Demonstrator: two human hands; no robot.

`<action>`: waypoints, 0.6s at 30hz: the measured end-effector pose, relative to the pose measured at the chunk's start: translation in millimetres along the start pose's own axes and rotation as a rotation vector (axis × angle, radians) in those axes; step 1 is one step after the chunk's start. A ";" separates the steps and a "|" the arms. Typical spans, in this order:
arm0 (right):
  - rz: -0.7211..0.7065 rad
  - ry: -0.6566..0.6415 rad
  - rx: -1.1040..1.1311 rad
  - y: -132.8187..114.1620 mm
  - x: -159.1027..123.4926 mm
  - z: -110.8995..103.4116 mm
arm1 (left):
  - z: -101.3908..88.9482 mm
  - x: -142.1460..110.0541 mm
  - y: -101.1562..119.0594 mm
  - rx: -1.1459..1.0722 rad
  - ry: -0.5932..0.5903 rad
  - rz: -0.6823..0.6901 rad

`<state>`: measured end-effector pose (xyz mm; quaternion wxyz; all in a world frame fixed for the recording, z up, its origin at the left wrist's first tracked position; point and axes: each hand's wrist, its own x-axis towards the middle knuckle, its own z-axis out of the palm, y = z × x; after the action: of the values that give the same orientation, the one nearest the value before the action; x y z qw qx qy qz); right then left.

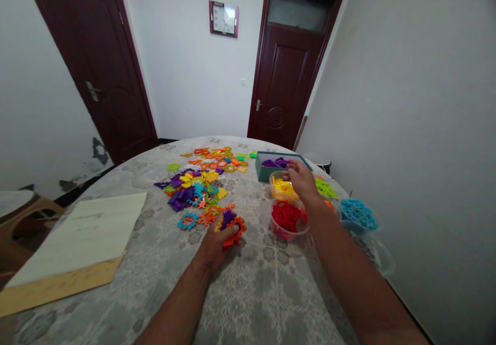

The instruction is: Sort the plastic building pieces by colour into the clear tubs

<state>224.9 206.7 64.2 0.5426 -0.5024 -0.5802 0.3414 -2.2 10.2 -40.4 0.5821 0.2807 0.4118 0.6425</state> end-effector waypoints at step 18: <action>-0.247 -0.847 -0.240 -14.6 -130.7 50.7 | 0.7 -2.4 -7.0 0.056 -0.294 0.003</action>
<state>160.2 85.8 31.5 0.2320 -0.3050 -0.8420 0.3799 2.4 7.9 -45.7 0.6270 0.3884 0.3396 0.5836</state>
